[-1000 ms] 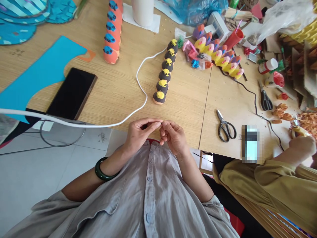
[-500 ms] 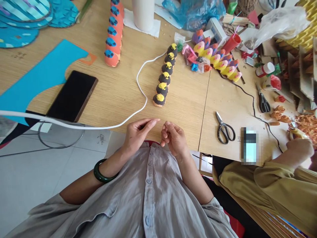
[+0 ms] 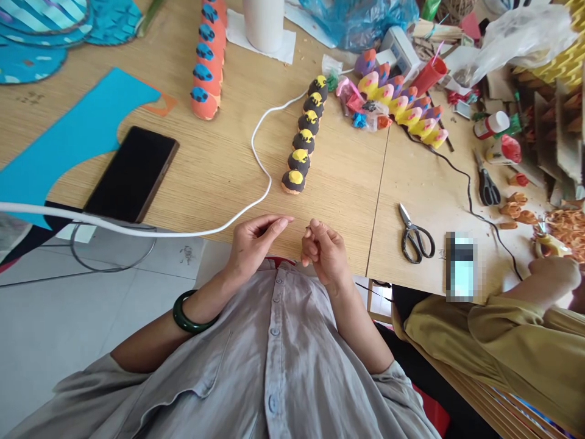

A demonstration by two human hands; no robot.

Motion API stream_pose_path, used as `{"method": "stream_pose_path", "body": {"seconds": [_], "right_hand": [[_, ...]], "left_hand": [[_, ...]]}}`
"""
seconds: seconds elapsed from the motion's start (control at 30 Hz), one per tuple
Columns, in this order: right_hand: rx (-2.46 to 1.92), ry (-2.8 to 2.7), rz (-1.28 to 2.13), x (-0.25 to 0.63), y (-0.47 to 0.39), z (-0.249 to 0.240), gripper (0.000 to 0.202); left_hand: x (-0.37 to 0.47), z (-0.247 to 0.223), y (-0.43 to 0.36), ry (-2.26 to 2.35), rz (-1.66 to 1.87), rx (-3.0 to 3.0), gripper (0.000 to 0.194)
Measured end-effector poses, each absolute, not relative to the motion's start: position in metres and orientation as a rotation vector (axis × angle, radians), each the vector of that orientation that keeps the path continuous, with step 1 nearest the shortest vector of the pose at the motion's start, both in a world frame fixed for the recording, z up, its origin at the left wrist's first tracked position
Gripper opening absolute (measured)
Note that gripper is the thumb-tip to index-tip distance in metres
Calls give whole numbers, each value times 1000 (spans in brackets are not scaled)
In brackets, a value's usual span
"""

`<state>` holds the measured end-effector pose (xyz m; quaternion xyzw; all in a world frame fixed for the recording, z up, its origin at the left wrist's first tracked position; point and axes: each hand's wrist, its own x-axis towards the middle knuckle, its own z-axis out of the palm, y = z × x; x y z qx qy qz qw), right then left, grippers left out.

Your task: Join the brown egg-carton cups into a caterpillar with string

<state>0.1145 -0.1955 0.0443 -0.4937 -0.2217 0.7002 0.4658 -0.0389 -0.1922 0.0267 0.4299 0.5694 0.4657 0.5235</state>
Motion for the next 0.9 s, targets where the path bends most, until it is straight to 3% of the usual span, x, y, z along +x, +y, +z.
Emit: {"method": "stream_pose_path", "body": {"seconds": [0.9], "right_hand": [[-1206,-623,1697,112,-198,36,45]], "left_hand": [[-32,28,-198,1282,1070,1137,25]]}}
